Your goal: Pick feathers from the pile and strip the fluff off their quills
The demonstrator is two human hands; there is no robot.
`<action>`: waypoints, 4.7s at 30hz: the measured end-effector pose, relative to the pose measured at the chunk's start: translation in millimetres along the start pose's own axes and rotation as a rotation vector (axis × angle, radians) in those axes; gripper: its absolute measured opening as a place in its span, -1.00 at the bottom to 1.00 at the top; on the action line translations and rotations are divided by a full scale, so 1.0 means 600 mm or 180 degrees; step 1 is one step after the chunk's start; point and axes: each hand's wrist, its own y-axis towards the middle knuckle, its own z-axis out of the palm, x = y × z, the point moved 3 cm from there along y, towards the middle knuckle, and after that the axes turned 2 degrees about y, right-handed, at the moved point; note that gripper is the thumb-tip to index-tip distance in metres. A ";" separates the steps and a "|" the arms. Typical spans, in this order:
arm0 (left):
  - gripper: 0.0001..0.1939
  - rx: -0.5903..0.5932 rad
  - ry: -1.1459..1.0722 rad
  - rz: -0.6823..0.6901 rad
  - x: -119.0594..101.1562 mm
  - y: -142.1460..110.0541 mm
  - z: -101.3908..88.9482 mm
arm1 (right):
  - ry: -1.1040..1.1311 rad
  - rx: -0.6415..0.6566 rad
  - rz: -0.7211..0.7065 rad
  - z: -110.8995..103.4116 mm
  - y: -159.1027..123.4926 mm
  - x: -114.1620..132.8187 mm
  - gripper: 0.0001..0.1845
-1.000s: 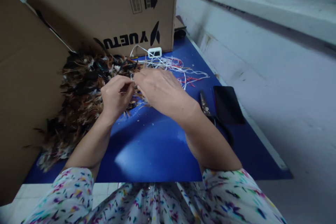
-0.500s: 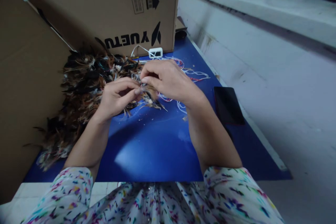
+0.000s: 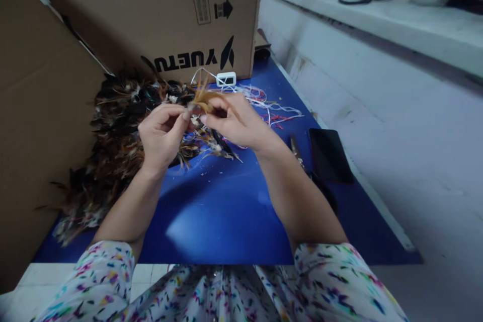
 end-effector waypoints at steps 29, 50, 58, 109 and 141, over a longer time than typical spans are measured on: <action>-0.73 -0.0069 0.1187 0.0872 0.018 -0.016 0.005 | 0.0602 -0.1341 0.0508 0.075 -0.007 -0.013 -0.94; -0.76 -0.0238 0.1359 0.1098 0.024 -0.018 0.005 | 0.1148 -0.1082 0.0746 0.077 -0.004 -0.012 -0.89; -0.82 -0.0247 0.1531 0.1312 0.030 -0.025 0.009 | 0.1413 -0.1114 0.1093 0.078 -0.004 -0.012 -0.88; -0.83 0.0015 0.0905 0.0598 0.022 0.002 -0.008 | 0.1924 -0.0649 0.1492 0.046 0.003 -0.018 -0.67; -0.59 0.0190 -0.0962 -0.0989 0.040 -0.009 0.022 | 0.2251 0.0031 0.1974 0.056 -0.001 -0.029 -0.70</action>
